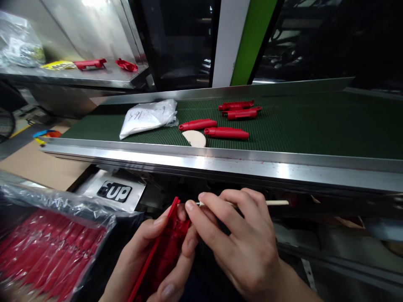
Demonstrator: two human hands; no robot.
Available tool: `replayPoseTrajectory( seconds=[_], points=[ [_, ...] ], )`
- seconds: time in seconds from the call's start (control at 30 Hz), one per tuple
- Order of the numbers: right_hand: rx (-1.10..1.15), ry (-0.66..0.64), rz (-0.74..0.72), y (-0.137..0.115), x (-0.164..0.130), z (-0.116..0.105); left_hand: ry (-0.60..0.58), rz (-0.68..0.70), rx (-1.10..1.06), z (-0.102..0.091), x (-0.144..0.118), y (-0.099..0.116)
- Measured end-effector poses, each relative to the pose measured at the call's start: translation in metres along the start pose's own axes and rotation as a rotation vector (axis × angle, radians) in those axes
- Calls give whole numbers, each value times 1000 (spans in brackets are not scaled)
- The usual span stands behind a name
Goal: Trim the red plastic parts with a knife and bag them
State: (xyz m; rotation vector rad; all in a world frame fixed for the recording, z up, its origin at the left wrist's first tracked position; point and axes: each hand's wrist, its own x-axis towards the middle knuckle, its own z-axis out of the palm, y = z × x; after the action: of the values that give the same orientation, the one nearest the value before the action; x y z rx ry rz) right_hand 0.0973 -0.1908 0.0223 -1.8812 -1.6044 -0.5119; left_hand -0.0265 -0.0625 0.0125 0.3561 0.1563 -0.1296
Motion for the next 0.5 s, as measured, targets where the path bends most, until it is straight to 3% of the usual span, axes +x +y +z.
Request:
replayPoseTrajectory(
  seconds=[0.5],
  points=[
    [93, -22, 4, 0, 0, 4, -6, 4, 10, -1, 0, 2]
  ],
)
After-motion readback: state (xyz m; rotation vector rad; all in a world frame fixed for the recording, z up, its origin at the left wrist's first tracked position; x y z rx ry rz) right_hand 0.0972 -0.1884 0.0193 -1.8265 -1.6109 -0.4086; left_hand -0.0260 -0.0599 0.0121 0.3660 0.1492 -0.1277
